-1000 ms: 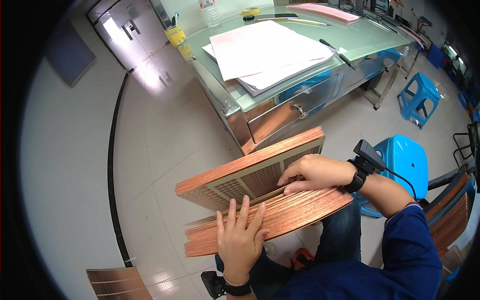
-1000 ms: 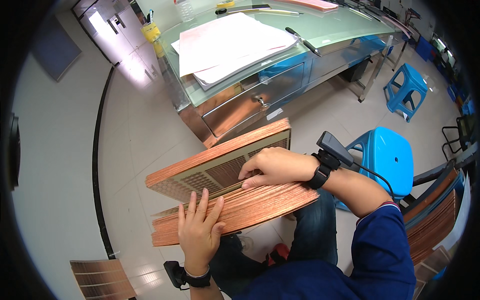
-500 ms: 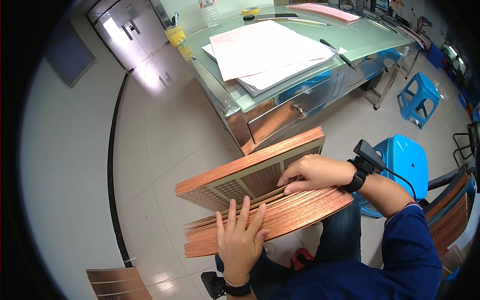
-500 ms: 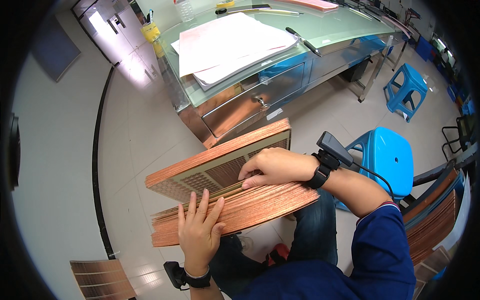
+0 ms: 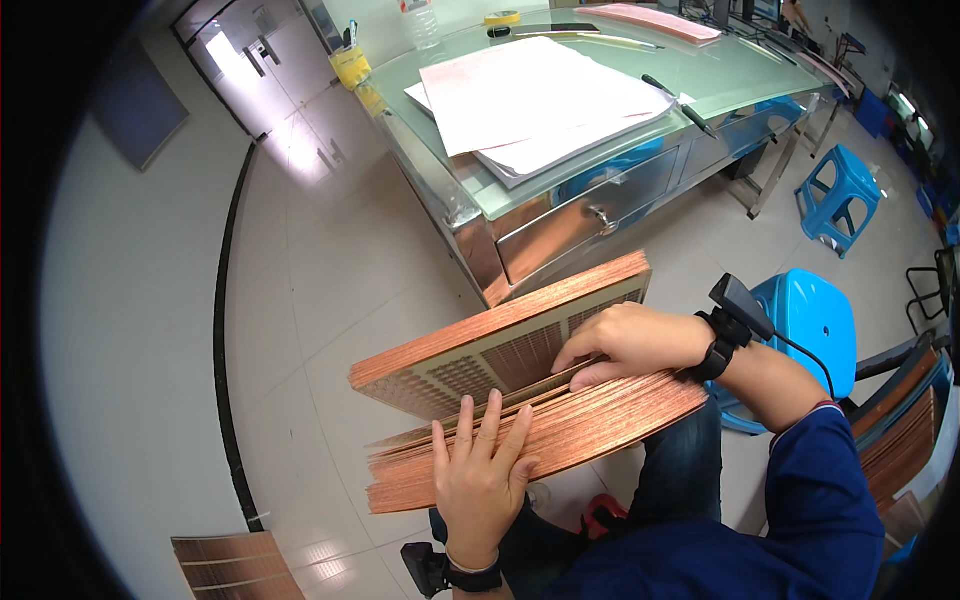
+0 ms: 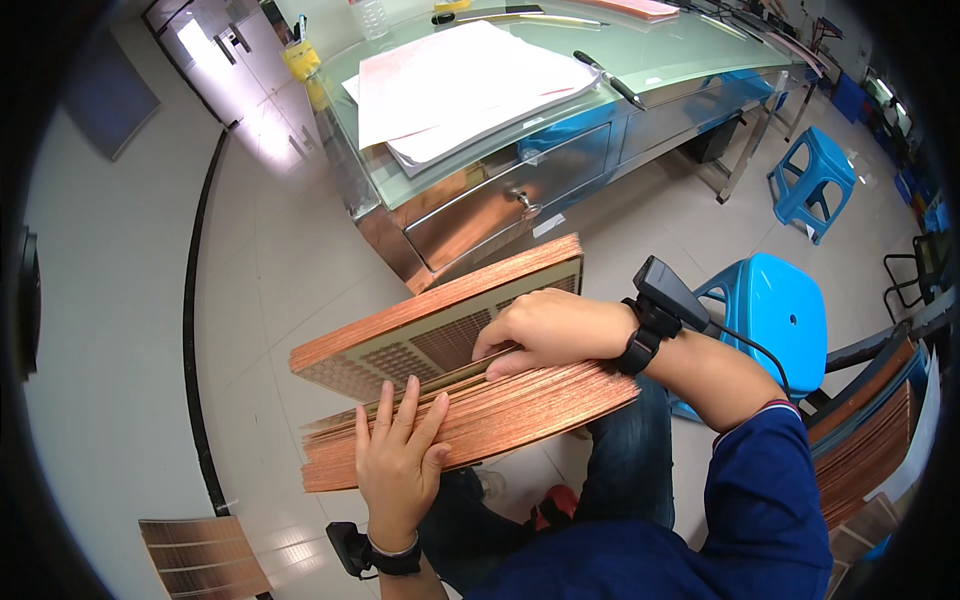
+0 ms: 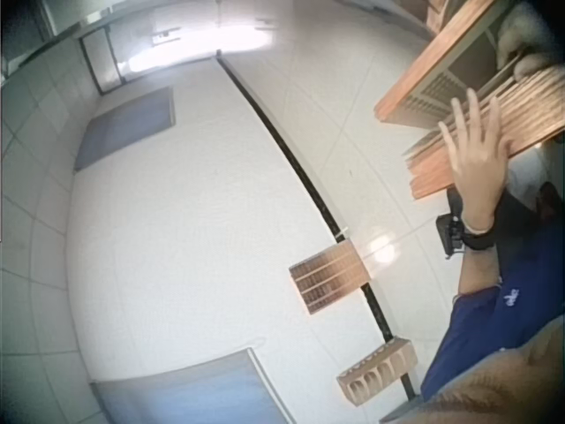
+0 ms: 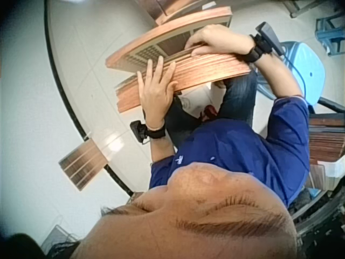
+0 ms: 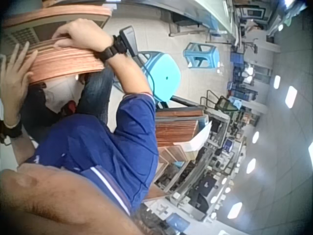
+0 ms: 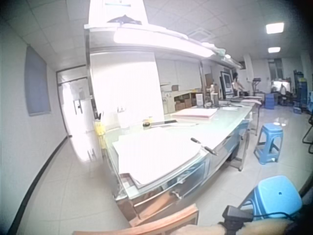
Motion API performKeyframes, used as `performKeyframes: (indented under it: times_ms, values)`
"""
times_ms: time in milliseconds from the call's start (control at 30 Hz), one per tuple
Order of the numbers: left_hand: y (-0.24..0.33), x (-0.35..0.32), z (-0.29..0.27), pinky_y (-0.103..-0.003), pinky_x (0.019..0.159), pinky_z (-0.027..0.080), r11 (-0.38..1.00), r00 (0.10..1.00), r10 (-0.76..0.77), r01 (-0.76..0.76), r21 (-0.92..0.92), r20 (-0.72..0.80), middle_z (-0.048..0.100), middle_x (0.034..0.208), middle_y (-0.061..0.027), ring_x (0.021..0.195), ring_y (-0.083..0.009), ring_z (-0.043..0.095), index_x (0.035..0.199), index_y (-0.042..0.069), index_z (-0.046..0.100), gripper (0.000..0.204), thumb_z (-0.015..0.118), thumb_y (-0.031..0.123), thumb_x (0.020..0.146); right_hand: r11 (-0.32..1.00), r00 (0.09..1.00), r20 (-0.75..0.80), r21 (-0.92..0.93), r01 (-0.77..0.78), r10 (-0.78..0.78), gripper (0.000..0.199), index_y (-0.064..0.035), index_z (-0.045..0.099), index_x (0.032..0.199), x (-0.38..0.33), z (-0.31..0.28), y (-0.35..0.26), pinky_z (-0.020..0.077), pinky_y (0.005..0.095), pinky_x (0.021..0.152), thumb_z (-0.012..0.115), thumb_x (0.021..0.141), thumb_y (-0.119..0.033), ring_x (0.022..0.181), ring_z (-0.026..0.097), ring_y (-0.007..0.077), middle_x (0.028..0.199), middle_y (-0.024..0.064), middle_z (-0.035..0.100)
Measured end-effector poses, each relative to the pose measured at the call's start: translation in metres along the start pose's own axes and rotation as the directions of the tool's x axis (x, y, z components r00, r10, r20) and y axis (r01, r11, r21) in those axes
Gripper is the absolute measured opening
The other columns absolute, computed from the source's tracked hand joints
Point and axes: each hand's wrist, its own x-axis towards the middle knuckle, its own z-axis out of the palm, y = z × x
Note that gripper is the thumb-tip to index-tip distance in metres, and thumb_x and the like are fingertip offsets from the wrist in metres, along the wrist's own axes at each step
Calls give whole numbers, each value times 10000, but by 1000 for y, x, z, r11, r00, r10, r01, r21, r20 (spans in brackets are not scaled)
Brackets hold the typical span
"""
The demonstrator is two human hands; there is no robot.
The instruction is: Inspecting and sorting thin copper-colored patterned metal sheets from a stack.
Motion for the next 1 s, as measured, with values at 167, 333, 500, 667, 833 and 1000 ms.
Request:
performKeyframes:
  times_ms: [167,333,500,667,833,1000]
  values:
    - [-1,-1,0,-626,1062,323,1000,1000,3,-3,8,5,527,1417,-69,1309,-355,468,1338,281,588,509,406,557,951,999,999,17,-34,-39,40,277,-68,711,1028,4,-6,-10,532,399,762,669,874,-295,850,680,312,925,117,719]
    - [1,0,-1,-621,1063,326,1000,1000,9,-8,9,-2,527,1418,-67,1310,-355,466,1341,281,585,510,411,555,948,991,996,-36,-103,-89,86,255,-62,710,1016,6,-5,-8,531,405,774,679,860,-262,860,677,311,915,134,715]
    - [1,0,-1,-602,1064,335,1000,1000,6,-6,11,-1,525,1420,-62,1310,-344,469,1347,282,581,507,415,550,950,943,914,-383,-333,-6,-129,291,-48,677,1065,11,2,-10,505,400,833,687,855,-249,956,626,310,975,143,658]
    - [0,-1,1,-575,1068,346,1000,1000,4,-4,-10,8,548,1400,-39,1299,-318,488,1345,274,585,507,418,547,951,998,987,-158,39,40,-33,365,-43,681,1085,1,6,-6,515,385,788,642,917,-364,879,643,303,895,138,672]
    - [0,-1,1,-574,1067,348,1000,1000,8,-8,-23,-1,556,1393,-37,1293,-320,494,1335,272,594,500,427,543,949,989,995,13,105,-103,102,375,-41,689,1068,-7,9,-1,531,384,737,639,917,-381,831,684,305,887,150,708]
    - [0,-1,0,-573,1068,348,1000,1000,11,-11,-13,4,553,1397,-38,1294,-319,495,1335,270,595,501,432,541,947,981,991,10,141,-132,132,357,-42,695,1049,-3,7,-2,532,375,740,640,916,-369,831,688,300,882,149,714]
